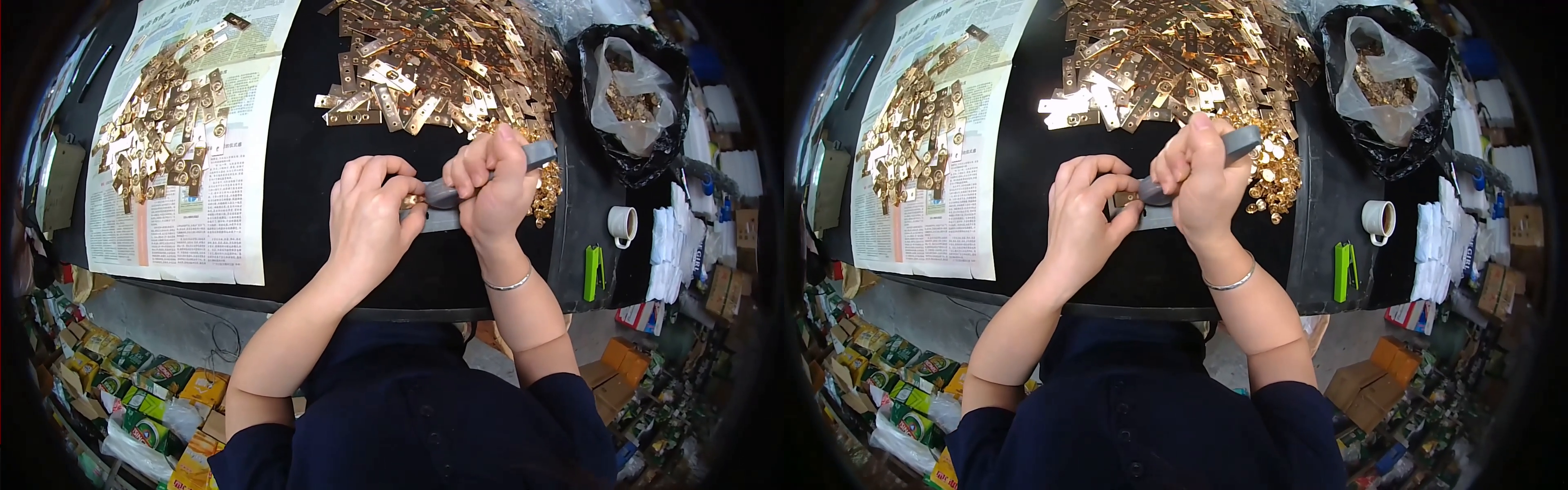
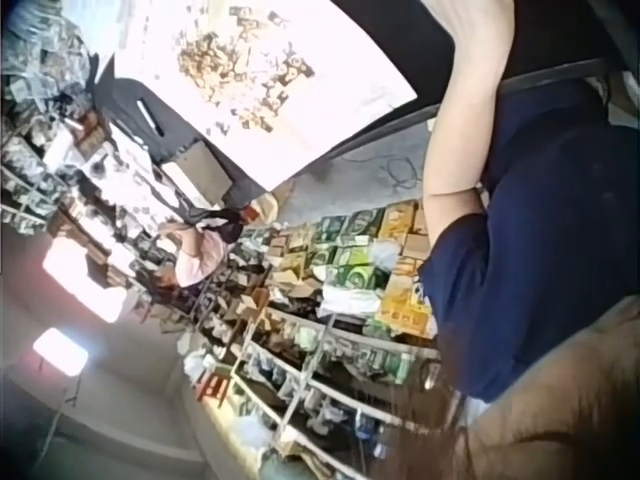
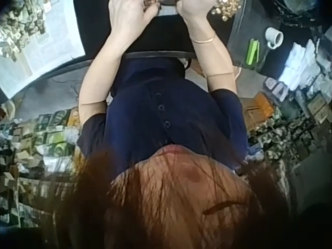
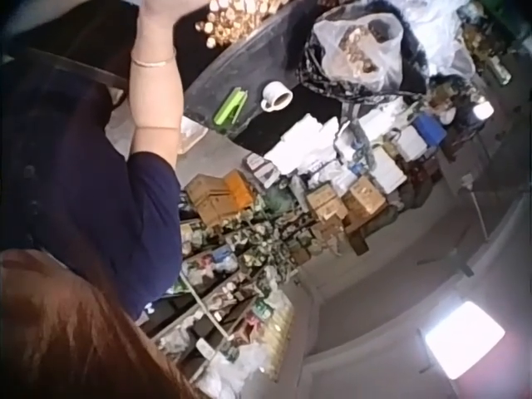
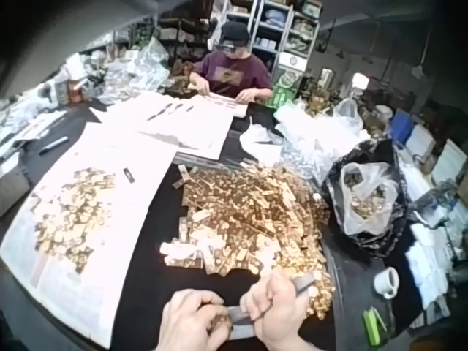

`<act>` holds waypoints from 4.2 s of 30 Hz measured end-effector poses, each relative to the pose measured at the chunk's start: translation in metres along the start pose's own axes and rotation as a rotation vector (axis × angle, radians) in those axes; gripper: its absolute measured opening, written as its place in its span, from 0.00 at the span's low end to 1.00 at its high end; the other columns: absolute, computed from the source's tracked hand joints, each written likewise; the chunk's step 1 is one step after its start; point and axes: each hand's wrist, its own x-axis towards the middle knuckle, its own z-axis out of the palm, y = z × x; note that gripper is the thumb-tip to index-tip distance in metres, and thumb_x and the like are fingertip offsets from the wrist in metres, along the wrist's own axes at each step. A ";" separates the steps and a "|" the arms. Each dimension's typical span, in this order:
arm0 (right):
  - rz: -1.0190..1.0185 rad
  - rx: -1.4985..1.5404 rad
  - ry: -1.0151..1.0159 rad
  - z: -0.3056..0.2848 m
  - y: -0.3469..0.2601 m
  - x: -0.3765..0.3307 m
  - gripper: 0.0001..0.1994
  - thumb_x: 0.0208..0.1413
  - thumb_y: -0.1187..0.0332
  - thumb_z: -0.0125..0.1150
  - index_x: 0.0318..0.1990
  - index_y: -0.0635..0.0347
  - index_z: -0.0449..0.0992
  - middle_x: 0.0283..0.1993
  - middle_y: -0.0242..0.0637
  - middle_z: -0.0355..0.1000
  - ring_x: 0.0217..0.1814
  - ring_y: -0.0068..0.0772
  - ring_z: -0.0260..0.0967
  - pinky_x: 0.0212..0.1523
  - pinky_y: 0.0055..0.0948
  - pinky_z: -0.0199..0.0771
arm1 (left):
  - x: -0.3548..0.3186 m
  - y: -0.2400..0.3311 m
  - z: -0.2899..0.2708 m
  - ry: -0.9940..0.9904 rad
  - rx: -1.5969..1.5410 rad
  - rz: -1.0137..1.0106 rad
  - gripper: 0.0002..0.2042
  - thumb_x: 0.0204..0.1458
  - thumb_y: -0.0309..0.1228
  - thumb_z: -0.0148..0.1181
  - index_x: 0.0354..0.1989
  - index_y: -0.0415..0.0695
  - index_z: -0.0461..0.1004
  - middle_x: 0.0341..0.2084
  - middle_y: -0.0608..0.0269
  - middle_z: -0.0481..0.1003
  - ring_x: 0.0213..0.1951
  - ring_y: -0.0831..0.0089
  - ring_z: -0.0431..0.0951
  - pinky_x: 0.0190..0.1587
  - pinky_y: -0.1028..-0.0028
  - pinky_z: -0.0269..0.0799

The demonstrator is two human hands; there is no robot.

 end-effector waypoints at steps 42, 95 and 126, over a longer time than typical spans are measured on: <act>-0.136 -1.133 0.129 -0.044 -0.073 0.026 0.12 0.62 0.66 0.68 0.30 0.64 0.76 0.22 0.34 0.66 0.19 0.28 0.65 0.24 0.32 0.65 | 0.000 0.009 -0.010 -0.055 0.041 0.009 0.12 0.41 0.26 0.76 0.35 0.43 0.79 0.43 0.61 0.76 0.54 0.54 0.72 0.57 0.58 0.67; -0.028 -1.330 -0.709 -0.027 -0.028 -0.002 0.10 0.49 0.72 0.75 0.38 0.65 0.81 0.36 0.41 0.76 0.35 0.46 0.76 0.37 0.38 0.75 | 0.010 -0.027 -0.047 0.027 0.008 0.033 0.08 0.52 0.18 0.69 0.41 0.36 0.83 0.37 0.57 0.81 0.37 0.66 0.83 0.39 0.72 0.78; -0.056 -0.499 -0.215 -0.028 -0.033 0.001 0.15 0.68 0.66 0.62 0.28 0.61 0.71 0.21 0.32 0.66 0.23 0.20 0.67 0.25 0.26 0.66 | 0.005 0.008 -0.008 -0.066 0.055 -0.069 0.10 0.44 0.28 0.76 0.36 0.48 0.87 0.35 0.71 0.74 0.44 0.64 0.71 0.49 0.64 0.64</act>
